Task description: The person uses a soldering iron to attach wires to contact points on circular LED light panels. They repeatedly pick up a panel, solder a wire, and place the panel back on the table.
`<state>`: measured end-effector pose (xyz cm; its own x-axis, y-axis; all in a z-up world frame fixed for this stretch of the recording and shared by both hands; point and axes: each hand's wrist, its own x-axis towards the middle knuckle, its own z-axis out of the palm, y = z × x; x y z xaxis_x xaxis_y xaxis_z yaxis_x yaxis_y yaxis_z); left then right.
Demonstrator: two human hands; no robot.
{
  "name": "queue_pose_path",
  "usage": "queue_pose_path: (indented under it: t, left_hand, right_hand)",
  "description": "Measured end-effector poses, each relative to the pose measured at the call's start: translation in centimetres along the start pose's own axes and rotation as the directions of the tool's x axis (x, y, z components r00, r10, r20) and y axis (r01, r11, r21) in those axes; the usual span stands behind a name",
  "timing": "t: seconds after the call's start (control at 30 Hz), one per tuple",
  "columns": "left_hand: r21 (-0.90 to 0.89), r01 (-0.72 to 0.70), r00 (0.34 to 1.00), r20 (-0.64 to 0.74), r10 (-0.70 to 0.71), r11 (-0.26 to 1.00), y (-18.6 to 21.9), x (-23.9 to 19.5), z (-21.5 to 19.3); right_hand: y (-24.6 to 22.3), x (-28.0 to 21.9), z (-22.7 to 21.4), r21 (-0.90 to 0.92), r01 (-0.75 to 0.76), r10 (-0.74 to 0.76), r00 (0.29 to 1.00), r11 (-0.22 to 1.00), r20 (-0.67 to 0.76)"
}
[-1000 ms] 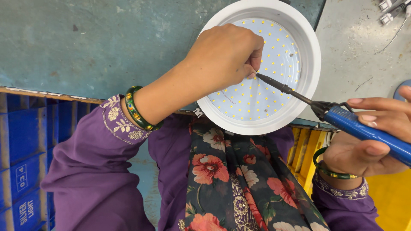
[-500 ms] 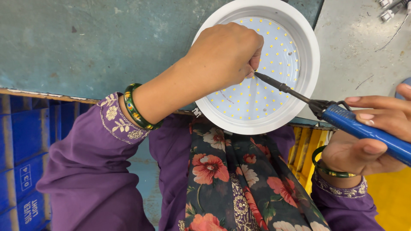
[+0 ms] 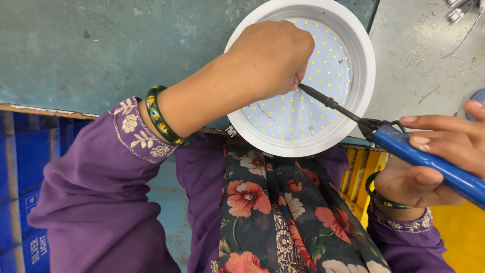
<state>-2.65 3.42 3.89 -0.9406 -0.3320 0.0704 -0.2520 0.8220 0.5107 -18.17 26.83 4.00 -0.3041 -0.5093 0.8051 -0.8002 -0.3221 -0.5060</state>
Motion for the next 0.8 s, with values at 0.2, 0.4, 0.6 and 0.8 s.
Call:
queue_pose_path:
  t: [0.2, 0.4, 0.6, 0.8]
  left_hand:
    - [0.006, -0.014, 1.000, 0.002, 0.014, 1.000, -0.2, 0.1, -0.1]
    - [0.002, -0.031, 0.999, -0.017, 0.031, 1.000, -0.3, -0.1, 0.0]
    - [-0.012, -0.015, 1.000, -0.022, 0.014, 1.000, -0.3, -0.2, 0.1]
    - [-0.010, -0.016, 1.000, -0.021, 0.016, 1.000, -0.3, -0.3, -0.1]
  right_hand:
    - [0.1, 0.0, 0.0, 0.000, 0.058, -0.058, 0.998, 0.998, 0.034]
    - [-0.3, 0.1, 0.4, -0.014, 0.078, -0.078, 0.997, 0.997, 0.019]
    - [-0.6, 0.0, -0.1, -0.049, 0.098, -0.098, 0.995, 0.994, 0.011]
    - [0.7, -1.4, -0.9, 0.018, 0.064, -0.060, 0.979, 0.998, -0.193]
